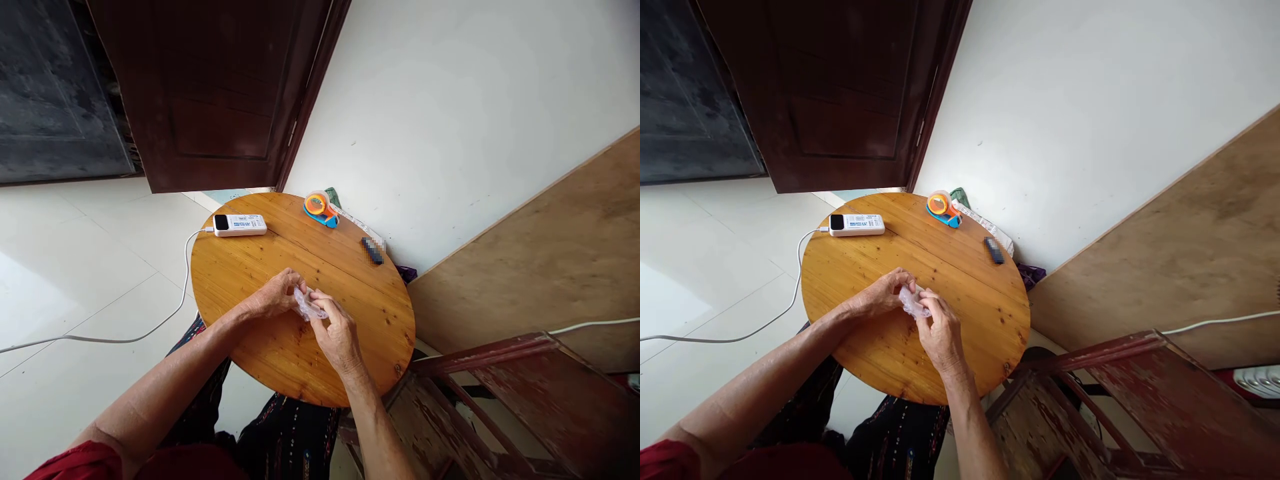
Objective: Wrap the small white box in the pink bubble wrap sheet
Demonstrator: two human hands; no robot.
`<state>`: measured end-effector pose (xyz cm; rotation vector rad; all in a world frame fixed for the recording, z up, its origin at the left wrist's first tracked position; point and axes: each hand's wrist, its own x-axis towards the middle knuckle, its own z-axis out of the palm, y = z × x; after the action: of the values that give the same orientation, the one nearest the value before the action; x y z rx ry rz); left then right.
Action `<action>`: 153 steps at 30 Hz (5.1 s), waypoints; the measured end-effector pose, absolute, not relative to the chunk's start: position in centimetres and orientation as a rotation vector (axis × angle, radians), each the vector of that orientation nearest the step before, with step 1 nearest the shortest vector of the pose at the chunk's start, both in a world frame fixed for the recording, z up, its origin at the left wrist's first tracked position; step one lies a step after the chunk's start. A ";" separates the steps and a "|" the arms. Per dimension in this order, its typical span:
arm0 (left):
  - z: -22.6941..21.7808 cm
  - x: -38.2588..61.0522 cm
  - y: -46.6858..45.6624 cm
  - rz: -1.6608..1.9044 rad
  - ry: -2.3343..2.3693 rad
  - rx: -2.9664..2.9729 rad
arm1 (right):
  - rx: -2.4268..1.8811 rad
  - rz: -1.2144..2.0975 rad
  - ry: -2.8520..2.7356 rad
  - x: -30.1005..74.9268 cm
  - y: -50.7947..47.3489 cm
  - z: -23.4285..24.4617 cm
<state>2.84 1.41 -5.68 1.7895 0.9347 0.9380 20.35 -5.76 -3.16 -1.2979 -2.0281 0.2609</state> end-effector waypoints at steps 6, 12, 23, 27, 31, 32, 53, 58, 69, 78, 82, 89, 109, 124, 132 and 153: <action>-5.1 0.5 0.7 0.810 0.749 2.108 | -1.259 0.133 -2.134 20.5 -6.2 -4.4; -6.2 1.4 0.2 0.910 0.931 2.166 | -1.273 0.064 -2.052 20.0 -5.2 -5.2; -3.5 1.9 0.1 0.649 1.208 2.040 | -1.402 1.264 -1.304 20.7 -3.8 -3.6; -3.5 1.8 0.4 0.631 0.800 1.674 | -1.408 1.218 -1.333 21.1 -2.8 -3.1; -4.4 2.4 1.3 0.689 0.642 1.442 | -1.423 1.108 -1.394 21.5 -1.6 -3.5; -4.8 2.6 1.6 0.703 0.639 1.414 | -1.401 1.093 -1.402 21.5 -1.4 -3.6; -5.7 4.5 2.2 0.751 0.994 1.761 | -1.461 0.533 -1.565 19.0 -1.3 -4.5; -6.2 4.7 2.0 0.835 1.209 1.895 | -1.510 0.381 -1.564 19.1 -0.6 -5.5; -7.3 3.8 1.7 1.075 1.058 2.147 | -1.554 0.514 -1.421 19.8 0.2 -6.3; -6.4 3.7 1.6 0.993 1.108 2.062 | -1.336 0.575 -1.449 20.1 -0.8 -5.5; -6.5 3.7 1.5 0.977 1.113 2.033 | -1.270 0.601 -1.517 20.6 -1.3 -5.1; -6.8 3.6 1.5 0.983 1.101 2.033 | -1.225 0.522 -1.611 20.9 -1.5 -5.3; -6.9 2.8 1.2 1.065 0.953 2.171 | -1.534 -0.318 -2.038 19.9 -5.9 -5.5; -7.1 2.8 1.5 1.053 0.955 2.215 | -1.335 -0.221 -2.092 20.6 -4.7 -4.3; -6.2 3.1 1.2 0.993 0.967 2.154 | -1.341 0.072 -1.910 22.2 -5.6 -3.7; -5.4 2.4 1.6 1.158 1.010 1.752 | -1.374 0.294 -1.632 23.4 -3.1 -2.2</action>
<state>2.35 1.59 -5.41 1.7522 1.0102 1.1576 23.40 -3.10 -2.18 -1.3739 -1.6316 0.2939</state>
